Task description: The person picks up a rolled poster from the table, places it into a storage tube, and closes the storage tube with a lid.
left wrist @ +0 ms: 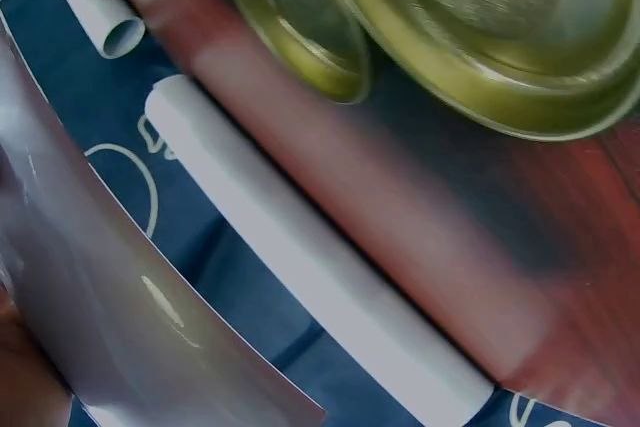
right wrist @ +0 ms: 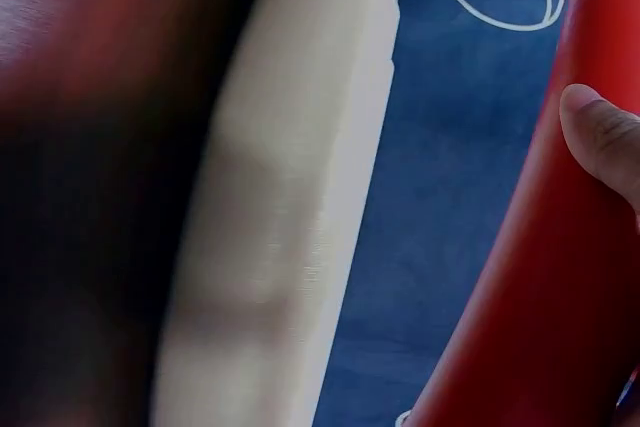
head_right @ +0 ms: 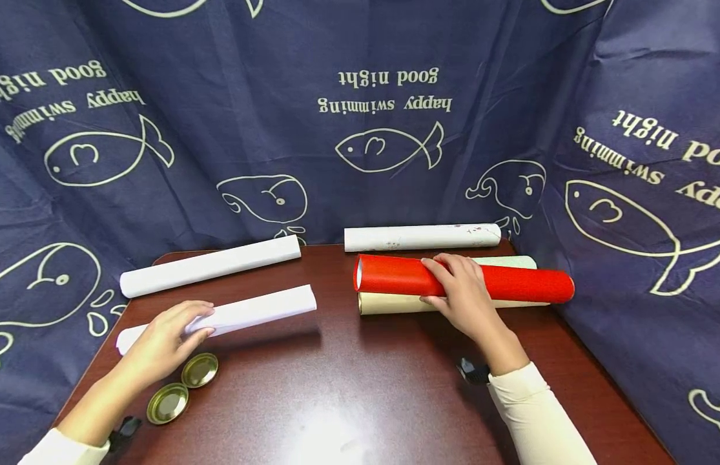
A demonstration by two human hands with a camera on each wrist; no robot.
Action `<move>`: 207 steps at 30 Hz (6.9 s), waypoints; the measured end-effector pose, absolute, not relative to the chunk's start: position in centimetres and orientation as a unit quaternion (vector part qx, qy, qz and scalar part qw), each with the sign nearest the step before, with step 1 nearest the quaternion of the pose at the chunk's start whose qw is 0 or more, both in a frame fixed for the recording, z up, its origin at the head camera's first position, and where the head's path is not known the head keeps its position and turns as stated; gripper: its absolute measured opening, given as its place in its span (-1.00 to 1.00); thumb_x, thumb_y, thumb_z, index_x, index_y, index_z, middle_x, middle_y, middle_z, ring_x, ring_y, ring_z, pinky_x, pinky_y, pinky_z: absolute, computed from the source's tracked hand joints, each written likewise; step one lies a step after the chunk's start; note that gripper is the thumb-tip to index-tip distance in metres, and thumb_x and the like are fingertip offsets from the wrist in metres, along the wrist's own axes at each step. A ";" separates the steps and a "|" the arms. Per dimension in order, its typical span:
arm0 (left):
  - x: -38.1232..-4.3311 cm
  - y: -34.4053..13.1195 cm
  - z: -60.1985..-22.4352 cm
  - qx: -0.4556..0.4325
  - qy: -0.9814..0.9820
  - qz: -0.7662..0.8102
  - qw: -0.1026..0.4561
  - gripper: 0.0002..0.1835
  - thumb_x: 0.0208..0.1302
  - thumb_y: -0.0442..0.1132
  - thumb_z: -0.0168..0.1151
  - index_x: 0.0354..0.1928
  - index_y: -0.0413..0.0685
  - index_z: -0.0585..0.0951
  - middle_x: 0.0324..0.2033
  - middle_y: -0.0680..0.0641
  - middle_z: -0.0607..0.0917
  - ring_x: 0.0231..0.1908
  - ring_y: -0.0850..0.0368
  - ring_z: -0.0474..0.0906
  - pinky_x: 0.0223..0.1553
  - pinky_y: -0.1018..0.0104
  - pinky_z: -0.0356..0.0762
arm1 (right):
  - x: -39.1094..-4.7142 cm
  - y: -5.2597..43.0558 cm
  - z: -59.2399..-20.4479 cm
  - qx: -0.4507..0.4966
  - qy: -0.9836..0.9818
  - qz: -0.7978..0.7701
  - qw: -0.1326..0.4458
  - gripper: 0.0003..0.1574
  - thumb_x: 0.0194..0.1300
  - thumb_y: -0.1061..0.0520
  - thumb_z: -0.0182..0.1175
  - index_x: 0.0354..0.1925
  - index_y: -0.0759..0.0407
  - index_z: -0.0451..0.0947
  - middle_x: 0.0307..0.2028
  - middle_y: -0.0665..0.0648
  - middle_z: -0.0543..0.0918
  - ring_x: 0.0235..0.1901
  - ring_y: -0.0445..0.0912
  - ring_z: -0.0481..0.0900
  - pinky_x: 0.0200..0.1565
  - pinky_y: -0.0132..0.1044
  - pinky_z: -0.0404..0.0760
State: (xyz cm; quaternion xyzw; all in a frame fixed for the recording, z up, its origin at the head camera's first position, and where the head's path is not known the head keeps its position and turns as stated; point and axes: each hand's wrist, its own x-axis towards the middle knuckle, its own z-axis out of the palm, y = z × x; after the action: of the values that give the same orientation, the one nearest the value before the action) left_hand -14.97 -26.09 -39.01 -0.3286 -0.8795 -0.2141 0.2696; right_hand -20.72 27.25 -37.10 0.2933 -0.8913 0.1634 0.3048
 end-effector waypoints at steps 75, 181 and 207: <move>-14.8 -11.0 -40.7 -0.393 -0.884 -0.144 0.209 -0.62 0.19 -0.14 0.46 0.03 -0.05 0.63 0.00 -0.06 0.66 0.01 0.00 0.59 -0.01 0.03 0.55 | -17.5 23.7 -44.3 0.365 -0.876 0.169 0.268 -0.08 -0.22 0.02 0.62 0.16 0.14 0.53 0.03 0.19 0.55 0.04 0.15 0.49 0.14 0.16 0.31; -12.9 -24.9 -41.8 -0.163 -0.959 -0.227 -0.040 -0.31 -0.01 -0.13 0.57 0.18 -0.23 0.56 -0.05 -0.13 0.58 -0.08 -0.07 0.56 -0.10 -0.05 0.54 | -16.9 22.3 -43.9 0.367 -0.871 0.178 0.274 -0.10 -0.24 0.03 0.63 0.14 0.16 0.55 0.01 0.19 0.55 0.02 0.14 0.51 0.12 0.14 0.34; -14.2 -13.5 -41.0 -0.276 -0.832 -0.481 0.002 -0.30 0.11 -0.25 0.53 0.30 -0.05 0.46 0.11 -0.02 0.54 0.02 0.01 0.60 0.00 0.03 0.59 | -16.7 21.7 -44.1 0.370 -0.871 0.182 0.266 -0.08 -0.20 -0.06 0.61 0.17 0.13 0.53 0.03 0.18 0.54 0.04 0.13 0.51 0.17 0.18 0.32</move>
State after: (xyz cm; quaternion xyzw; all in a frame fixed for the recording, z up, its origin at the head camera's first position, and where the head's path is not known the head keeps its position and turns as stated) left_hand -14.21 -13.50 -41.02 -0.2762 -0.8320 -0.4810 0.0022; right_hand -16.69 21.65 -44.09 0.3699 -0.8714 0.1825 0.2656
